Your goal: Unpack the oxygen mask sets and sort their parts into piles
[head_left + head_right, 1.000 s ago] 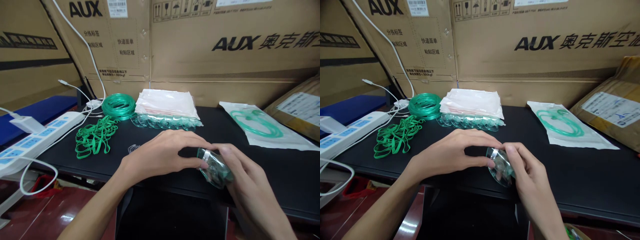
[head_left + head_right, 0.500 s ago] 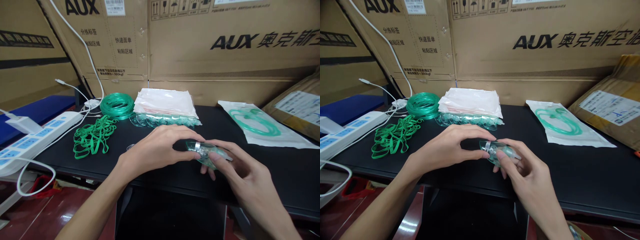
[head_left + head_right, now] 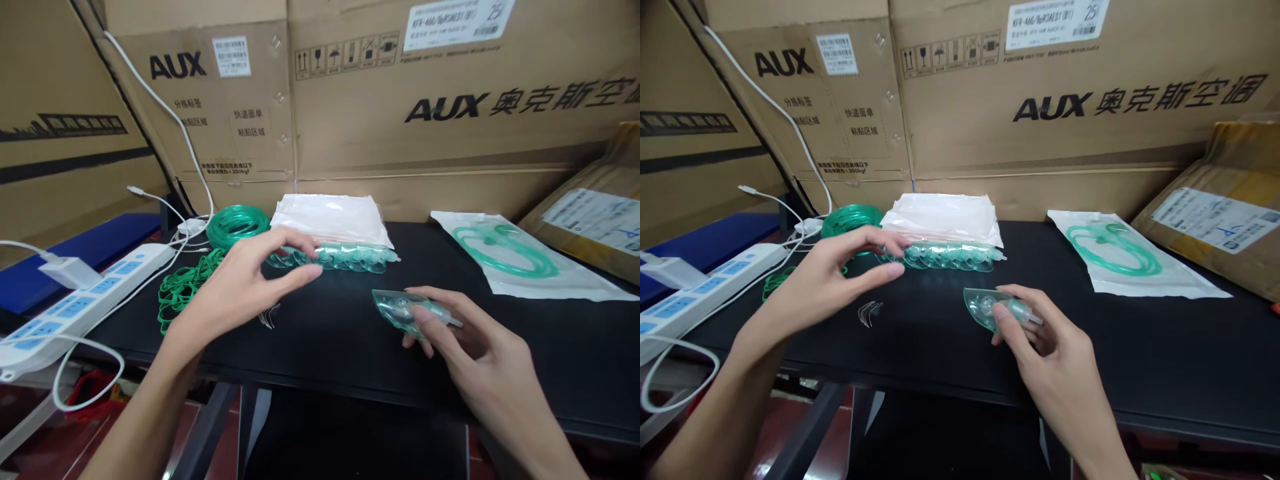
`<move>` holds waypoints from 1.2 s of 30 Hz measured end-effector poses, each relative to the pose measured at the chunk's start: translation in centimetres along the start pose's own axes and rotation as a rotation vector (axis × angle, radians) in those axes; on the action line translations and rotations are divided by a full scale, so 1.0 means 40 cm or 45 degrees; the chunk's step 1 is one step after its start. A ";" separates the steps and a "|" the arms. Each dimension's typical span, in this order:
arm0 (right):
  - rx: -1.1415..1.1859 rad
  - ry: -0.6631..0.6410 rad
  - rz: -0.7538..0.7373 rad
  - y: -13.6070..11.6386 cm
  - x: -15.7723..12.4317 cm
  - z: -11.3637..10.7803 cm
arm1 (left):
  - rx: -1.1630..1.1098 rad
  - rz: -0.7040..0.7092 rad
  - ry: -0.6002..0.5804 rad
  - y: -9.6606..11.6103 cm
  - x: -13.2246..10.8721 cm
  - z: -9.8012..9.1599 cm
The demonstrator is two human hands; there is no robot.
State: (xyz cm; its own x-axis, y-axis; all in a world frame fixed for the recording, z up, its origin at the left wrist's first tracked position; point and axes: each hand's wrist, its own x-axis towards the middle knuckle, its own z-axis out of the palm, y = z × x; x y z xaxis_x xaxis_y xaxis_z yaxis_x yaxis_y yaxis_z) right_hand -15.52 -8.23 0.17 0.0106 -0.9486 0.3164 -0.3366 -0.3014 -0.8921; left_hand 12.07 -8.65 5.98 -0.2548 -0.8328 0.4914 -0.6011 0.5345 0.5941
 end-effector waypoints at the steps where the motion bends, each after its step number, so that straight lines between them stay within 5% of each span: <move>1: 0.001 -0.010 -0.005 0.000 0.000 0.000 | 0.061 -0.020 -0.036 -0.011 -0.018 -0.006; 7: 0.004 -0.063 -0.031 -0.003 0.001 0.003 | 0.264 -0.118 -0.348 -0.079 -0.121 0.012; 23: -0.021 -0.062 -0.009 0.011 0.009 -0.005 | 0.355 -0.244 -0.382 -0.103 -0.166 -0.015; 31: -0.217 0.009 -0.223 -0.052 0.080 -0.063 | 0.449 0.042 -0.234 -0.053 0.006 0.041; 36: -0.413 -0.150 -0.442 -0.108 0.200 -0.097 | 0.444 0.200 -0.223 -0.057 0.144 0.105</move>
State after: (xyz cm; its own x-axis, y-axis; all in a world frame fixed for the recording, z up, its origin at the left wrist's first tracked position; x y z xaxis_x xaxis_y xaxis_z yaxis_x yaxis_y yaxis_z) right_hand -17.65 -14.15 7.80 0.2742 -0.8074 0.5224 -0.5701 -0.5739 -0.5879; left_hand 8.79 -15.27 4.77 -0.4709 -0.7730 0.4252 -0.7573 0.6014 0.2547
